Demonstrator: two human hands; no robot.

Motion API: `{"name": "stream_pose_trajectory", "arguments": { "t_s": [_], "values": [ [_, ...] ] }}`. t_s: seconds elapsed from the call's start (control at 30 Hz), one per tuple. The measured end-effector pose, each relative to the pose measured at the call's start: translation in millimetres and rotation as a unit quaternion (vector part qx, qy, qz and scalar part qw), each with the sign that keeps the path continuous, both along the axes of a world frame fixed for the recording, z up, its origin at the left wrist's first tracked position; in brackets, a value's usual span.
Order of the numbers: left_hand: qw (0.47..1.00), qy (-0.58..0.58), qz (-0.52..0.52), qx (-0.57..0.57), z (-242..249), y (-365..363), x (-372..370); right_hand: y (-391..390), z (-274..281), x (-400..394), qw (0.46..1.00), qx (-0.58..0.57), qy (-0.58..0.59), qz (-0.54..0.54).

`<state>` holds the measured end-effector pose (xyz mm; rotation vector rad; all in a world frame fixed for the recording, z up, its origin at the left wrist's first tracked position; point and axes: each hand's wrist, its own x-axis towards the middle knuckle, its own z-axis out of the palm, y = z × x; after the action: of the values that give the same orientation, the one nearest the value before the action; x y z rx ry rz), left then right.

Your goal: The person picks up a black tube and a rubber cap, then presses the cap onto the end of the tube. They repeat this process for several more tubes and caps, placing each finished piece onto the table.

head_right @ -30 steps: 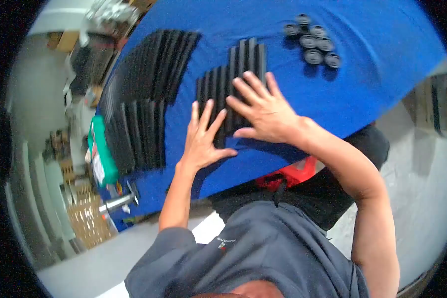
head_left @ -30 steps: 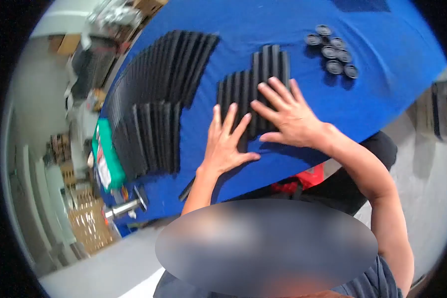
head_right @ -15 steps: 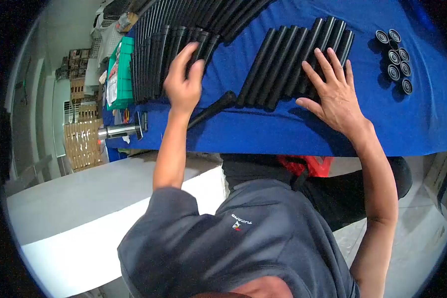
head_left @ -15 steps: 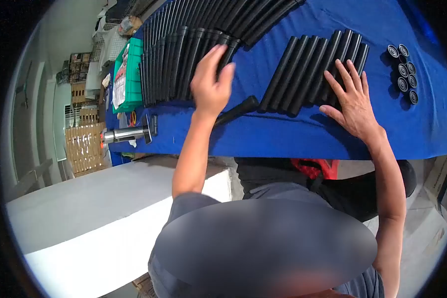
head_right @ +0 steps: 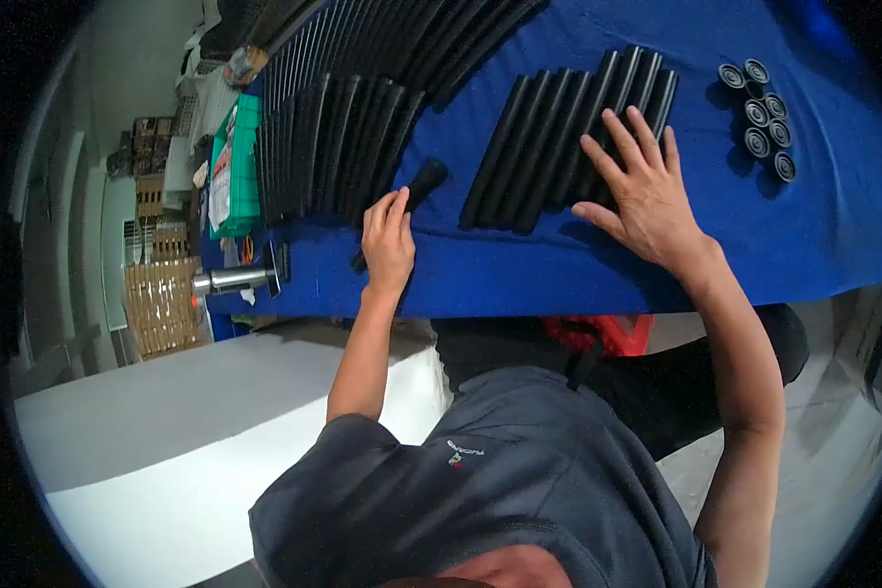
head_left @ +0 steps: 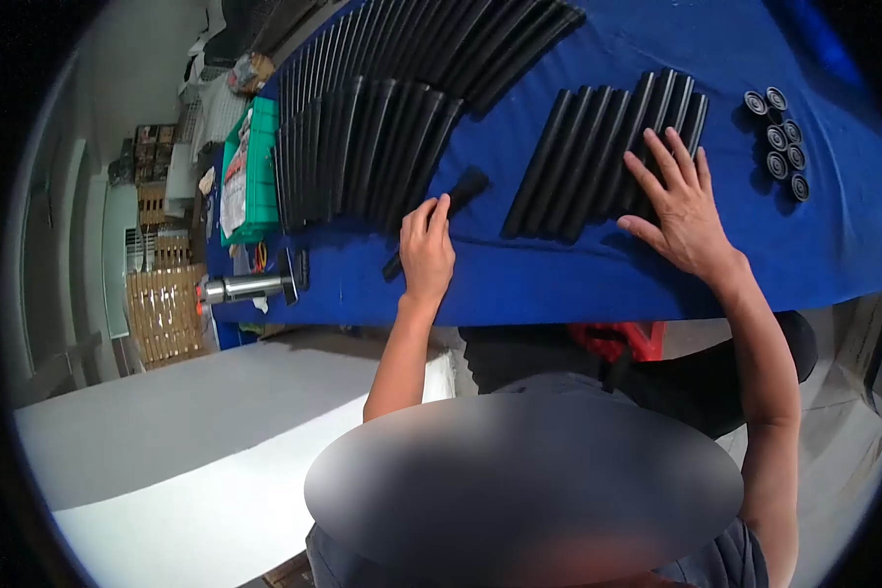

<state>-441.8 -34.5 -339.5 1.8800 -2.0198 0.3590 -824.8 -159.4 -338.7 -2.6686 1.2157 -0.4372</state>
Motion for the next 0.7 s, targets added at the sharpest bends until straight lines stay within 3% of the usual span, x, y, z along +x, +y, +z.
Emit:
{"name": "stream_pose_trajectory", "arguments": {
  "t_s": [0.37,0.7],
  "values": [
    [0.994,-0.104,0.033,-0.006,-3.2,-77.9,-5.0,1.0,3.9,0.6,1.0,0.017,-0.001,0.002],
    [0.996,-0.072,0.011,-0.049,7.6,-76.1,-8.0,2.6,0.0,-1.3,0.998,0.006,-0.053,-0.016]
  ]
}}
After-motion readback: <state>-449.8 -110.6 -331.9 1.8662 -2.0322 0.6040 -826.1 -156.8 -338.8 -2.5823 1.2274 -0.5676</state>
